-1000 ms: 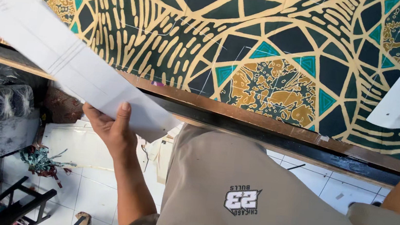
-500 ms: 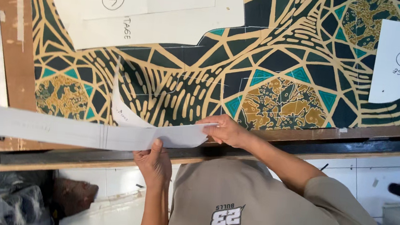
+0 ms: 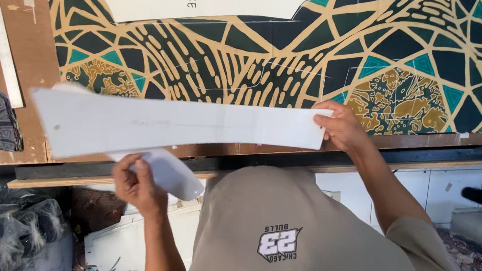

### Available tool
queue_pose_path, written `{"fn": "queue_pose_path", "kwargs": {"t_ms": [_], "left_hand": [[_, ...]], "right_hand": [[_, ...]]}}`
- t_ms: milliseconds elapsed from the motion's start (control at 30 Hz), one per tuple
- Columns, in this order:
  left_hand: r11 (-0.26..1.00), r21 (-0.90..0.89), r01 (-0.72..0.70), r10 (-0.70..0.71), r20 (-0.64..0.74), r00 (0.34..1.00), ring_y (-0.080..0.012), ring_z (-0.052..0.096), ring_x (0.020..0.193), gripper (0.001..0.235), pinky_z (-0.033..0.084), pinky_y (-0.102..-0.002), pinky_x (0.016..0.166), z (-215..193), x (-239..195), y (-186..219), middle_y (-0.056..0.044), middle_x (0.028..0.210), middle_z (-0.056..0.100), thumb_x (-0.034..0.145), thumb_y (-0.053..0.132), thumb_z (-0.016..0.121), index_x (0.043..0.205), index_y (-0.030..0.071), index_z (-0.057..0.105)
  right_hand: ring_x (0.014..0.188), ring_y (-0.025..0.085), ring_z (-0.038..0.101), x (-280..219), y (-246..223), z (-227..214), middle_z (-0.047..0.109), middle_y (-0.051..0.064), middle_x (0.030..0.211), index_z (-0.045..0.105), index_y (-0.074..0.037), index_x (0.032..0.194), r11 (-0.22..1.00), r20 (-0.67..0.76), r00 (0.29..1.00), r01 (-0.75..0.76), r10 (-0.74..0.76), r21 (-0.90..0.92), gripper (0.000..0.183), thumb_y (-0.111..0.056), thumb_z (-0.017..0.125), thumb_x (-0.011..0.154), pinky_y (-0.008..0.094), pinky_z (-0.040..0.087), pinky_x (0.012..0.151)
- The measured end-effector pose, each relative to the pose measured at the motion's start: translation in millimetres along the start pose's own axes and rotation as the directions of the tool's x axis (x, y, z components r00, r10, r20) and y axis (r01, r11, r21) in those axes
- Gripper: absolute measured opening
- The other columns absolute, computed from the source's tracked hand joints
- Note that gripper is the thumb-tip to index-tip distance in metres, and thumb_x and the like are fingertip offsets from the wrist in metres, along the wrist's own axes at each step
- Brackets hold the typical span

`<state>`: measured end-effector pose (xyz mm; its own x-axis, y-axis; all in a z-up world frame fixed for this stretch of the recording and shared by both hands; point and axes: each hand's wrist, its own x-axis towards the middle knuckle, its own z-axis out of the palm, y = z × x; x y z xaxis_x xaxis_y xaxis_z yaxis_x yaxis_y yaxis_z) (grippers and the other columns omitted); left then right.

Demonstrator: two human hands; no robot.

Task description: The person places and adjusts several white paper templates on a patterned wooden board. They repeatedly position, lift, and reposition the templates to align them with the board's design.

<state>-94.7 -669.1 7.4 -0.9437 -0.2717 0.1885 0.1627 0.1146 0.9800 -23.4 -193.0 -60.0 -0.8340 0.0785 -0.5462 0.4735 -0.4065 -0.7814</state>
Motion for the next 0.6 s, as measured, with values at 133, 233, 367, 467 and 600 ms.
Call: {"fn": "queue_pose_path", "kwargs": {"t_ms": [133, 233, 367, 467, 600], "left_hand": [[0.980, 0.098, -0.175, 0.196, -0.274, 0.942, -0.0149, 0.058, 0.096, 0.017, 0.051, -0.028, 0.086, -23, 47, 31, -0.008, 0.114, 0.062, 0.112, 0.008, 0.071, 0.124, 0.004, 0.060], [0.971, -0.032, -0.236, 0.220, -0.255, 0.941, -0.0214, 0.055, 0.126, 0.052, 0.052, -0.040, 0.110, -25, 66, 56, -0.007, 0.141, 0.051, 0.109, 0.007, 0.068, 0.148, 0.014, 0.034], [0.962, -0.185, -0.202, 0.176, -0.146, 0.974, -0.0181, 0.043, 0.142, 0.081, 0.037, -0.035, 0.127, 6, 83, 70, -0.002, 0.164, 0.036, 0.115, 0.002, 0.072, 0.163, 0.025, 0.011], [0.885, -0.464, 0.044, -0.094, -0.084, 0.992, -0.0216, 0.054, 0.123, 0.086, 0.043, -0.036, 0.115, 58, 74, 58, -0.012, 0.148, 0.051, 0.110, 0.001, 0.074, 0.168, 0.015, 0.013], [0.600, -0.661, 0.450, -0.478, 0.155, 0.865, -0.0213, 0.065, 0.113, 0.049, 0.057, -0.045, 0.103, 124, 53, 36, -0.008, 0.122, 0.065, 0.100, 0.003, 0.066, 0.141, 0.006, 0.040]], "right_hand": [[0.054, 0.008, 0.059, 0, -1, -16, 0.071, 0.006, 0.080, 0.069, -0.003, 0.109, 0.968, -0.216, 0.972, -0.137, 0.090, -0.209, 0.020, -0.011, 0.073, 0.092, 0.021, 0.042, 0.043], [0.059, 0.011, 0.051, -5, -8, 0, 0.071, 0.010, 0.086, 0.074, -0.001, 0.114, 0.876, -0.311, 0.946, -0.228, 0.096, -0.424, 0.028, -0.017, 0.078, 0.091, 0.024, 0.036, 0.047], [0.087, 0.021, 0.066, -19, -39, 40, 0.070, 0.017, 0.109, 0.071, 0.000, 0.124, 0.121, 0.049, 0.771, 0.161, -0.635, -0.979, 0.043, -0.022, 0.087, 0.091, 0.030, 0.052, 0.074], [0.099, 0.019, 0.068, -13, -57, 72, 0.069, 0.016, 0.121, 0.066, 0.000, 0.132, 0.237, 0.091, 0.726, 0.337, -0.682, -0.911, 0.045, -0.015, 0.085, 0.094, 0.028, 0.056, 0.082], [0.065, 0.012, 0.044, 10, -37, 136, 0.070, 0.007, 0.110, 0.067, -0.001, 0.128, 0.809, 0.082, 0.985, 0.172, -0.153, -0.563, 0.051, -0.007, 0.081, 0.079, 0.026, 0.041, 0.056]]}}
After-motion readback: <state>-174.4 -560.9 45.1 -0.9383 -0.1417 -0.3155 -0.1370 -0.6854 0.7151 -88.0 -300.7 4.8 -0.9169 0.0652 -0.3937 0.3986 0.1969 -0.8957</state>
